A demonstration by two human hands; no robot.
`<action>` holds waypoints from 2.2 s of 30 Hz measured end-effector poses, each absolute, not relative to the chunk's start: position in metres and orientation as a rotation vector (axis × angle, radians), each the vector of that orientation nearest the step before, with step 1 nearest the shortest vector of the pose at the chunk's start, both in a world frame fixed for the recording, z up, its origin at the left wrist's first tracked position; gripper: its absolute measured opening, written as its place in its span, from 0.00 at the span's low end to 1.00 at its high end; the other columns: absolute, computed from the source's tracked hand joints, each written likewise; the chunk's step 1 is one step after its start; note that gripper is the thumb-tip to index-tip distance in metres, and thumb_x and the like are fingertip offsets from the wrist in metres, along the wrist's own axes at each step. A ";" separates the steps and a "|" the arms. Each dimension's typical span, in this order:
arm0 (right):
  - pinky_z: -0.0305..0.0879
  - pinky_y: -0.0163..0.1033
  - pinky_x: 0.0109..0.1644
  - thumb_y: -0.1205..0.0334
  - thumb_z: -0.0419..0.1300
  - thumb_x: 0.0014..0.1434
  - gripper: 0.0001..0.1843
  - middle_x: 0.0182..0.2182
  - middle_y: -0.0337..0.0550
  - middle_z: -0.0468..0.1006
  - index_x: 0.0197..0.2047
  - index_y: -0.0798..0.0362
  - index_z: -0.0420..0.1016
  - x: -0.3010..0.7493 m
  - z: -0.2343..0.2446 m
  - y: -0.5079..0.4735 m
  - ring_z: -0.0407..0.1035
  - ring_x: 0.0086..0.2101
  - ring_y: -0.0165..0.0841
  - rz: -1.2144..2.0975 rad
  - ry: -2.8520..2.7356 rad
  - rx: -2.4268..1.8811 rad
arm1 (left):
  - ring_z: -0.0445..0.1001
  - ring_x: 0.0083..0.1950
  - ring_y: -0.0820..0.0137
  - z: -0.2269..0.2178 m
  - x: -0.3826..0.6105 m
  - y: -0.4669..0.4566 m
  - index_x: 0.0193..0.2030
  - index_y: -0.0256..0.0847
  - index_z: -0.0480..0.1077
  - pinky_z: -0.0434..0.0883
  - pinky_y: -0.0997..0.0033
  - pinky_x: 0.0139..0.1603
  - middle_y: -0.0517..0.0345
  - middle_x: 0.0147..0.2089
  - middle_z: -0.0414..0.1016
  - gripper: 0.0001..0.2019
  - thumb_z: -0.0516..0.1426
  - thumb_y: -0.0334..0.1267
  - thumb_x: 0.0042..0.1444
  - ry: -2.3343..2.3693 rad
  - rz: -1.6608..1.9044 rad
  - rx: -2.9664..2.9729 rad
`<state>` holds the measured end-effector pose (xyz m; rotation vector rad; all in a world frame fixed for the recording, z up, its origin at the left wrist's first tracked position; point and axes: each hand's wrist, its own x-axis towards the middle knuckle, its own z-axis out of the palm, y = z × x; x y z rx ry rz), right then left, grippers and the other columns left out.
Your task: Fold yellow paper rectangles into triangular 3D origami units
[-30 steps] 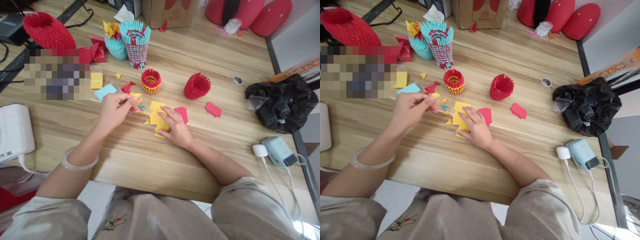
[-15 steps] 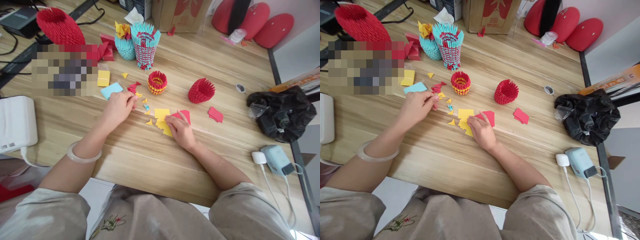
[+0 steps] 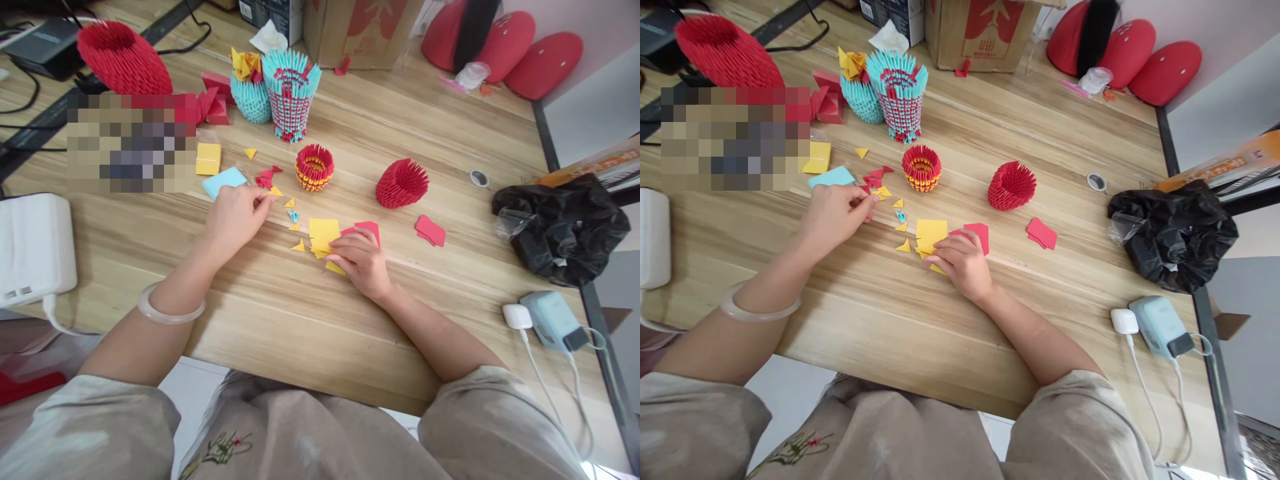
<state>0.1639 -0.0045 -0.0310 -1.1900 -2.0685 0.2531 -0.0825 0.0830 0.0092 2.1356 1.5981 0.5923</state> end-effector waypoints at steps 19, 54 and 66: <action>0.64 0.44 0.39 0.64 0.61 0.57 0.10 0.33 0.40 0.81 0.43 0.44 0.78 0.164 -0.019 -0.014 0.72 0.36 0.34 0.120 -2.043 -0.765 | 0.77 0.29 0.69 0.027 -0.034 0.011 0.35 0.35 0.76 0.74 0.75 0.28 0.52 0.30 0.79 0.15 0.59 0.47 0.54 0.889 0.502 1.375; 0.69 0.42 0.40 0.66 0.56 0.59 0.05 0.30 0.44 0.77 0.32 0.52 0.72 0.156 -0.022 -0.009 0.71 0.34 0.33 0.565 -1.675 -1.033 | 0.75 0.29 0.69 0.015 -0.039 0.019 0.34 0.38 0.78 0.69 0.73 0.30 0.56 0.32 0.80 0.12 0.57 0.43 0.57 1.195 0.739 1.822; 0.63 0.35 0.29 0.65 0.59 0.57 0.06 0.24 0.38 0.72 0.29 0.52 0.68 0.155 -0.024 -0.012 0.67 0.26 0.28 0.660 -1.620 -1.013 | 0.71 0.29 0.72 0.012 -0.032 0.014 0.32 0.36 0.74 0.67 0.76 0.28 0.57 0.30 0.76 0.09 0.61 0.41 0.52 1.007 0.742 1.706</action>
